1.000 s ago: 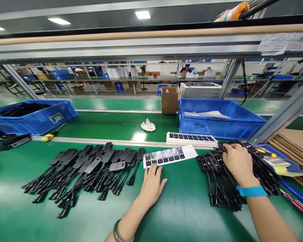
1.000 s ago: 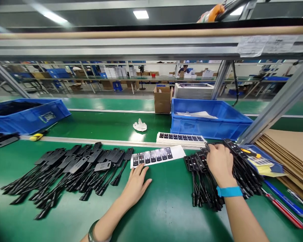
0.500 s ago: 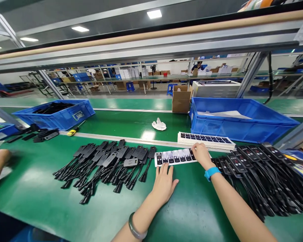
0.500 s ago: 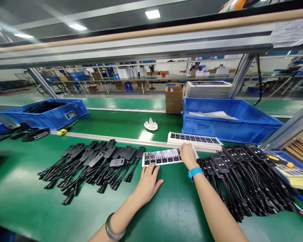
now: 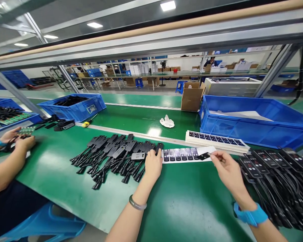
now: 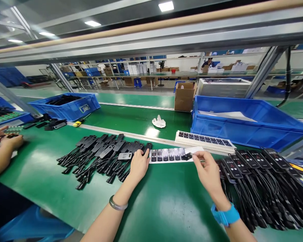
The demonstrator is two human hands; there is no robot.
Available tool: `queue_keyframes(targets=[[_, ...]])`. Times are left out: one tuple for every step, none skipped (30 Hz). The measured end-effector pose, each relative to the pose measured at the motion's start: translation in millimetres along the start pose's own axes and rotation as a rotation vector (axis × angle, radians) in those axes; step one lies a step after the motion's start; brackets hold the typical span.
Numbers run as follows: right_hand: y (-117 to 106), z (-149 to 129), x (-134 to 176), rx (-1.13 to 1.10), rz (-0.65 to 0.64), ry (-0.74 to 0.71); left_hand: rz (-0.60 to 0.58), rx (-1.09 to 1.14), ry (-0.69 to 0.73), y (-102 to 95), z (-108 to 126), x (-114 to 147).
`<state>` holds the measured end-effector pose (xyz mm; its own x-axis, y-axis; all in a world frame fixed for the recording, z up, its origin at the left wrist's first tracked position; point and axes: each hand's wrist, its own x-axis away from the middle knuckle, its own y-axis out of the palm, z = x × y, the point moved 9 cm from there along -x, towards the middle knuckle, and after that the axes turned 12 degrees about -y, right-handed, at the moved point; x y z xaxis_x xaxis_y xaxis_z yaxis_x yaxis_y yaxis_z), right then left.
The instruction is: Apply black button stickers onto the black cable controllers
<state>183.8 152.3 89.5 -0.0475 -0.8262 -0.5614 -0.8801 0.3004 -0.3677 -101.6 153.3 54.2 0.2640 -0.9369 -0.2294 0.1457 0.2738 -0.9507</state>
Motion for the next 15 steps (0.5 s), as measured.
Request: queue_keyframes(targets=[[5,-2,11,-0.043,-0.024,0.013,0.004,-0.017,-0.005,-0.6,-2,-1],[10,-3,21,-0.062,-0.047,0.022,0.007,-0.033,-0.009,-1.0,-3,-1],[14,-4,30,-0.07,-0.066,0.027,0.009,-0.048,-0.014,-1.5,-3,-1],[17,-5,37,-0.071,-0.082,0.029,0.009,-0.062,-0.02,-1.9,-3,-1],[20,-5,43,-0.069,-0.095,0.03,0.006,-0.073,-0.022,-2.0,-3,-2],[23,-6,47,-0.064,-0.104,0.029,0.001,-0.081,-0.023,-2.0,-2,-2],[25,-6,50,-0.061,-0.11,0.029,-0.005,-0.086,-0.022,-1.9,-2,-3],[26,-6,52,-0.06,-0.111,0.027,-0.01,-0.089,-0.02,-1.8,-2,-4],[27,-7,53,-0.061,-0.114,0.024,-0.015,-0.09,-0.017,-1.8,-2,-5],[28,-8,54,-0.061,-0.116,0.021,-0.018,-0.087,-0.012,-1.8,-2,-5],[29,-8,54,-0.063,-0.118,0.018,-0.02,-0.082,-0.007,-1.9,-1,-5],[29,-9,54,-0.067,-0.118,0.017,-0.021,-0.075,-0.002,-2.1,0,-5],[29,-9,55,-0.072,-0.116,0.019,-0.021,-0.066,0.002,-2.3,1,-4],[29,-9,55,-0.079,-0.112,0.024,-0.023,-0.053,0.003,-2.3,2,-3],[29,-8,55,-0.087,-0.109,0.032,-0.025,-0.037,0.002,-2.2,2,-2]])
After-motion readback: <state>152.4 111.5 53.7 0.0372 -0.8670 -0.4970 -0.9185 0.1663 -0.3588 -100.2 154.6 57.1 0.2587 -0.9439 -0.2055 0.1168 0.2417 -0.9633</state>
